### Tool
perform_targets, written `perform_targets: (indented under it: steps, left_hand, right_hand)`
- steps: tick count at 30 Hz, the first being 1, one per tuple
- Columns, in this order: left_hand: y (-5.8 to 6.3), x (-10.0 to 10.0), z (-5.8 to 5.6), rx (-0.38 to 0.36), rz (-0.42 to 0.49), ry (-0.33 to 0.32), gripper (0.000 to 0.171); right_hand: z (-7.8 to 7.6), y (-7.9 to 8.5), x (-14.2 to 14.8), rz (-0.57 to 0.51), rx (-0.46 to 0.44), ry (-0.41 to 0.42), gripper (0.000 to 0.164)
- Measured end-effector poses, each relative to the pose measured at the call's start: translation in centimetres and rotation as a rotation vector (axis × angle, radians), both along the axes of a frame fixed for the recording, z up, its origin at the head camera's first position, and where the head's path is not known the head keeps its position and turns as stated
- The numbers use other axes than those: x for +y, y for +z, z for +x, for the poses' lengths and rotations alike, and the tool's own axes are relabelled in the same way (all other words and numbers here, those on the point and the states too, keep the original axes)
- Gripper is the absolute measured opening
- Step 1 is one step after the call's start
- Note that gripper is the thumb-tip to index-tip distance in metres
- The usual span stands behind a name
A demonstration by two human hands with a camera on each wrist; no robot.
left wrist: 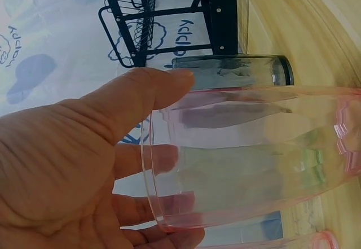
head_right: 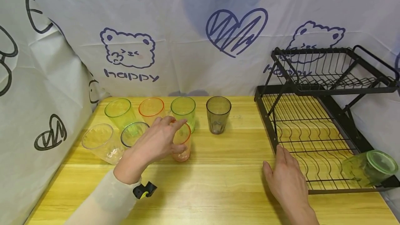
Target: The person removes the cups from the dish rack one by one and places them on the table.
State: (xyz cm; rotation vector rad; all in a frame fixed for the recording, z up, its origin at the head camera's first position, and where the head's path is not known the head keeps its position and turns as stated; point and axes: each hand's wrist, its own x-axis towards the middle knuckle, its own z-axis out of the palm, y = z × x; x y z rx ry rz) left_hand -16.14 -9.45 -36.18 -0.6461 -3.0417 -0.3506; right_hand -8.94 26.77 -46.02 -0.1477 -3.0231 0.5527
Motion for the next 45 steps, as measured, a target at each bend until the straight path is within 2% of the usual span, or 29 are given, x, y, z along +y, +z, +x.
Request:
perform_targets:
  steps: [11,31,38,42,45]
  left_hand:
    - [0.2,-0.1,-0.1,-0.069,-0.042,-0.008,0.085]
    - [0.1,0.1,0.1,-0.071,-0.043,0.017,0.087]
    - [0.0,0.1,0.1,-0.071,-0.040,0.017,0.089]
    - [0.2,0.1,0.0,-0.062,-0.034,0.012,0.089]
    - [0.2,0.0,0.1,-0.060,-0.032,0.010,0.089]
  right_hand:
    - [-0.1,-0.2,0.0,-0.001,0.028,0.004,0.081]
    - [-0.1,-0.1,0.0,-0.027,0.008,0.010,0.082]
    - [-0.3,1.0,0.5,-0.088,-0.036,0.008,0.086]
    - [-0.8,2.3,2.2,-0.064,-0.008,-0.010,0.085]
    - [-1.3,3.8,4.4,-0.021,0.004,-0.065,0.086]
